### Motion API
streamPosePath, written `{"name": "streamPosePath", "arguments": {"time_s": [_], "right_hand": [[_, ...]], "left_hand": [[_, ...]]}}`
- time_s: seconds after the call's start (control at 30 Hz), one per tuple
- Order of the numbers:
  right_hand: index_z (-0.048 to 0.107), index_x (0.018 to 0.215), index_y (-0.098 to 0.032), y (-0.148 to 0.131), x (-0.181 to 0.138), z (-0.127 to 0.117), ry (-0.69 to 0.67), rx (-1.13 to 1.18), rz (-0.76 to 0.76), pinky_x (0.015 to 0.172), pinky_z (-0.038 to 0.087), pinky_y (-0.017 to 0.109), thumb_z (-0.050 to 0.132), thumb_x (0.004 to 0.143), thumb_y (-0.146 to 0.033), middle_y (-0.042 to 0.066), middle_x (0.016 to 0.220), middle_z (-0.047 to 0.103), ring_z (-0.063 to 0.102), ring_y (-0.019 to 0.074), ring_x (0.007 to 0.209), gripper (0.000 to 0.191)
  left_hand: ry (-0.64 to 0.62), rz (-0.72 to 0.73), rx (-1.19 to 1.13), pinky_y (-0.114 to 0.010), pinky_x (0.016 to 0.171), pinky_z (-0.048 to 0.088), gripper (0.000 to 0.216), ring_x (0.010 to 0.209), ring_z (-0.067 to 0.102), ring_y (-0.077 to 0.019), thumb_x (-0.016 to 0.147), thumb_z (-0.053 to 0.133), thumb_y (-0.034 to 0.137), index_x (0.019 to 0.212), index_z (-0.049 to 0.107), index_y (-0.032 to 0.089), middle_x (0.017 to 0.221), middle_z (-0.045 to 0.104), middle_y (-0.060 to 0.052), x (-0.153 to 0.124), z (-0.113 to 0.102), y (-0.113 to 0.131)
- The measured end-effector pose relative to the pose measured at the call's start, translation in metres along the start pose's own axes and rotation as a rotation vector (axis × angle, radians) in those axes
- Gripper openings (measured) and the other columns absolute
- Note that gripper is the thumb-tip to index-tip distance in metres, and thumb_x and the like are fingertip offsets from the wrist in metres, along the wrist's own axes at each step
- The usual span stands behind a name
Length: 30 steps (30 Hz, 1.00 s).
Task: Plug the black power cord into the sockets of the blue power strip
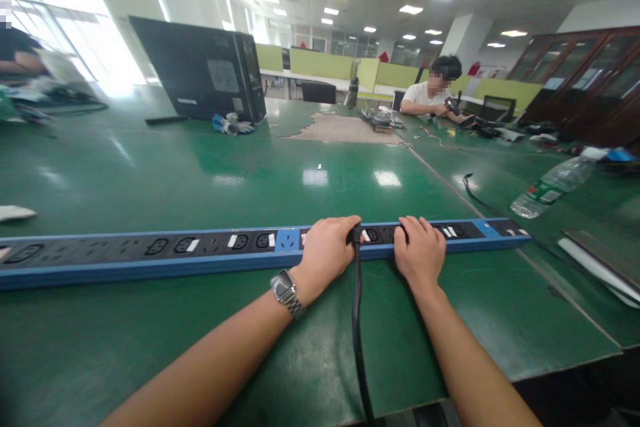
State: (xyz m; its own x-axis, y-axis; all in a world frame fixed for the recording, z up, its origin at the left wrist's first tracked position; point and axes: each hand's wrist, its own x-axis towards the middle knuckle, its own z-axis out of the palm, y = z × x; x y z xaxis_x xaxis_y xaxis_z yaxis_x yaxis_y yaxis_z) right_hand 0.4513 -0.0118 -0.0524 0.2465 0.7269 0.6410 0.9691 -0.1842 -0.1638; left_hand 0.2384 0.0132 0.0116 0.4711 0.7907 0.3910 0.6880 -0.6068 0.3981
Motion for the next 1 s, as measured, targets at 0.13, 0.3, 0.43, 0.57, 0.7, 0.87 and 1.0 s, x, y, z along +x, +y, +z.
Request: {"name": "streamPosePath", "arguments": {"time_s": [0.13, 0.3, 0.43, 0.57, 0.7, 0.87, 1.0], "right_hand": [[0.071, 0.115, -0.018, 0.001, 0.000, 0.000, 0.000, -0.005, -0.009, 0.104, 0.036, 0.046, 0.040, 0.095, -0.034, 0.008, 0.123, 0.070, 0.055, 0.0275, 0.122, 0.040], [0.071, 0.115, -0.018, 0.001, 0.000, 0.000, 0.004, -0.013, -0.015, 0.103, 0.036, 0.043, 0.040, 0.095, -0.034, 0.007, 0.122, 0.070, 0.055, 0.0264, 0.122, 0.040], [0.071, 0.114, -0.018, 0.002, 0.000, 0.001, 0.004, -0.021, -0.014, 0.102, 0.035, 0.043, 0.039, 0.095, -0.035, 0.007, 0.121, 0.071, 0.055, 0.0263, 0.120, 0.041], [0.071, 0.113, -0.019, 0.003, -0.001, 0.002, 0.020, -0.007, -0.016, 0.102, 0.035, 0.043, 0.038, 0.095, -0.037, 0.008, 0.121, 0.071, 0.056, 0.0264, 0.119, 0.041], [0.071, 0.113, -0.020, 0.005, -0.001, 0.004, 0.031, 0.005, -0.023, 0.102, 0.035, 0.043, 0.039, 0.093, -0.037, 0.008, 0.121, 0.070, 0.056, 0.0270, 0.119, 0.041], [0.071, 0.112, -0.019, 0.006, -0.002, 0.005, 0.028, 0.001, -0.011, 0.103, 0.036, 0.045, 0.039, 0.094, -0.037, 0.009, 0.121, 0.070, 0.056, 0.0278, 0.120, 0.042], [0.071, 0.113, -0.018, 0.006, -0.002, 0.005, 0.014, -0.013, -0.029, 0.102, 0.037, 0.045, 0.037, 0.095, -0.037, 0.009, 0.122, 0.070, 0.056, 0.0278, 0.120, 0.043]], "left_hand": [[-0.032, 0.040, 0.010, -0.043, 0.095, 0.048, 0.027, 0.098, 0.069, -0.0237, 0.087, 0.056, 0.016, 0.110, 0.067, 0.024, 0.104, 0.075, -0.005, -0.002, 0.004, 0.004], [0.035, 0.011, -0.132, -0.049, 0.103, 0.044, 0.027, 0.099, 0.070, -0.0238, 0.084, 0.060, 0.013, 0.107, 0.069, 0.022, 0.105, 0.076, -0.007, -0.001, 0.015, 0.000], [0.321, -0.116, -0.537, -0.032, 0.084, 0.055, 0.025, 0.086, 0.071, -0.0181, 0.088, 0.064, 0.027, 0.110, 0.069, 0.018, 0.099, 0.077, -0.006, 0.011, -0.003, -0.005], [0.471, -0.126, -0.569, -0.028, 0.082, 0.056, 0.039, 0.088, 0.071, -0.0176, 0.081, 0.071, 0.036, 0.116, 0.066, 0.019, 0.099, 0.076, -0.005, -0.011, -0.059, -0.052], [0.438, -0.388, -0.325, -0.033, 0.086, 0.057, 0.040, 0.089, 0.072, -0.0217, 0.080, 0.066, 0.048, 0.107, 0.070, 0.019, 0.098, 0.077, -0.005, -0.077, -0.112, -0.130], [0.276, -0.368, -0.135, -0.034, 0.085, 0.057, 0.044, 0.085, 0.072, -0.0240, 0.077, 0.065, 0.057, 0.106, 0.073, 0.025, 0.095, 0.078, -0.002, -0.119, -0.127, -0.172], [0.251, -0.280, -0.093, -0.037, 0.088, 0.056, 0.040, 0.086, 0.072, -0.0248, 0.080, 0.063, 0.054, 0.106, 0.073, 0.026, 0.099, 0.078, -0.004, -0.113, -0.118, -0.168]]}}
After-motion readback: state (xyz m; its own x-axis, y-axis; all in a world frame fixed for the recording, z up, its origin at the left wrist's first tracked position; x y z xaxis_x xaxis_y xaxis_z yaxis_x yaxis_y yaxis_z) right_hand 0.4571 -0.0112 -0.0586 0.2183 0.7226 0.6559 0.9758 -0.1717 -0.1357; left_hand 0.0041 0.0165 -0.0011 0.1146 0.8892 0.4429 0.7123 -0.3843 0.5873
